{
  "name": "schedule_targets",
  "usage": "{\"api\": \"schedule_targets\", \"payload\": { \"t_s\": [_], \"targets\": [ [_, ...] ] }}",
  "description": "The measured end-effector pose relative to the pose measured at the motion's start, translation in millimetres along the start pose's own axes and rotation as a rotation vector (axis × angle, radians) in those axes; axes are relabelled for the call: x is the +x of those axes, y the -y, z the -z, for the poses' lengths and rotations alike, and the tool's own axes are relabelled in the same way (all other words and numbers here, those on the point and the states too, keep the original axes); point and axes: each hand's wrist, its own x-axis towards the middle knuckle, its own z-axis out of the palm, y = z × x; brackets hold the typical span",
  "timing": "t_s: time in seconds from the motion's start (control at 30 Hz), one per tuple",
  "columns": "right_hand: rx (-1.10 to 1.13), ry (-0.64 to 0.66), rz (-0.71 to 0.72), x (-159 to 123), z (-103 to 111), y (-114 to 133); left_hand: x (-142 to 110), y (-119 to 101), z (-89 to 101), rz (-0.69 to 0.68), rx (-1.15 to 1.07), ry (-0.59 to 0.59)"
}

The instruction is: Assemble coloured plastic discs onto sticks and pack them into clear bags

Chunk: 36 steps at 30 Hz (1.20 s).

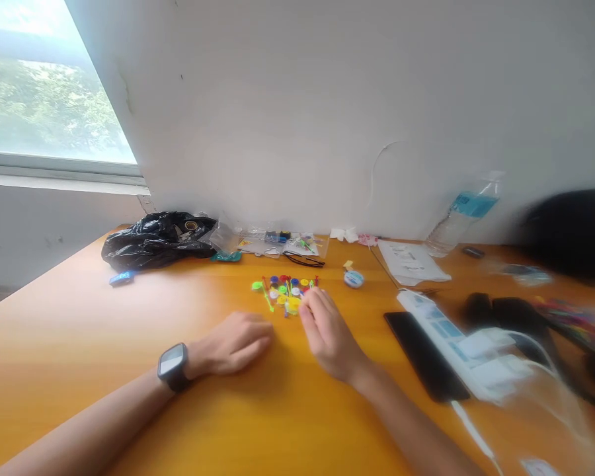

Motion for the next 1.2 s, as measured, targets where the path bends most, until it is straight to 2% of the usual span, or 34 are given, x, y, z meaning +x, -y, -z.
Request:
{"api": "schedule_targets", "payload": {
  "t_s": [0.07, 0.1, 0.27, 0.37, 0.47, 0.57, 0.7, 0.77, 0.8, 0.83, 0.9, 1.0, 1.1, 1.2],
  "targets": [
    [-0.013, 0.011, 0.083, 32.4, -15.2, 15.8, 1.0, -12.0, -4.6, -0.095, -0.018, 0.059],
    [-0.028, 0.056, 0.129, 48.9, -26.1, 23.7, 1.5, -16.2, -7.2, -0.110, -0.030, 0.072],
    [-0.182, 0.425, 0.347, 114.2, -98.1, 54.2, 1.4, -22.2, -14.4, -0.119, -0.155, -0.012],
    [-0.243, 0.646, 0.348, 129.0, -132.3, 59.4, -2.0, -20.5, -15.4, -0.103, -0.178, -0.045],
    [-0.253, 0.716, 0.393, 128.6, -146.3, 57.8, -6.6, -17.8, -18.6, -0.084, -0.159, -0.052],
    [-0.210, 0.664, 0.424, 122.3, -140.1, 56.2, -9.3, -14.9, -22.7, -0.111, -0.122, -0.063],
    [-0.051, 0.542, 0.384, 119.0, -106.6, 49.0, -6.2, -14.2, -22.8, -0.067, -0.101, -0.094],
    [-0.010, 0.448, 0.235, 122.4, -82.8, 38.7, -2.6, -14.9, -20.7, -0.004, -0.106, -0.091],
    [-0.056, 0.381, 0.144, 125.0, -70.9, 32.1, -1.0, -15.0, -19.5, 0.021, -0.106, -0.086],
    [-0.126, 0.367, 0.085, 127.8, -59.9, 25.1, 0.3, -14.7, -18.5, 0.038, -0.103, -0.078],
    [-0.264, 0.422, -0.038, 132.3, -42.7, 12.0, 1.6, -12.4, -17.2, 0.060, -0.091, -0.065],
    [-0.321, 0.568, -0.156, 133.4, -32.5, 0.3, 0.8, -6.7, -16.1, 0.069, -0.078, -0.060],
    [-0.371, 0.622, -0.182, 130.5, -35.3, -1.5, -0.1, -1.9, -14.5, 0.059, -0.055, -0.059],
    [-0.413, 0.570, -0.152, 130.0, -40.6, -2.0, 0.4, 1.1, -11.4, 0.030, 0.007, -0.068]
  ]
}}
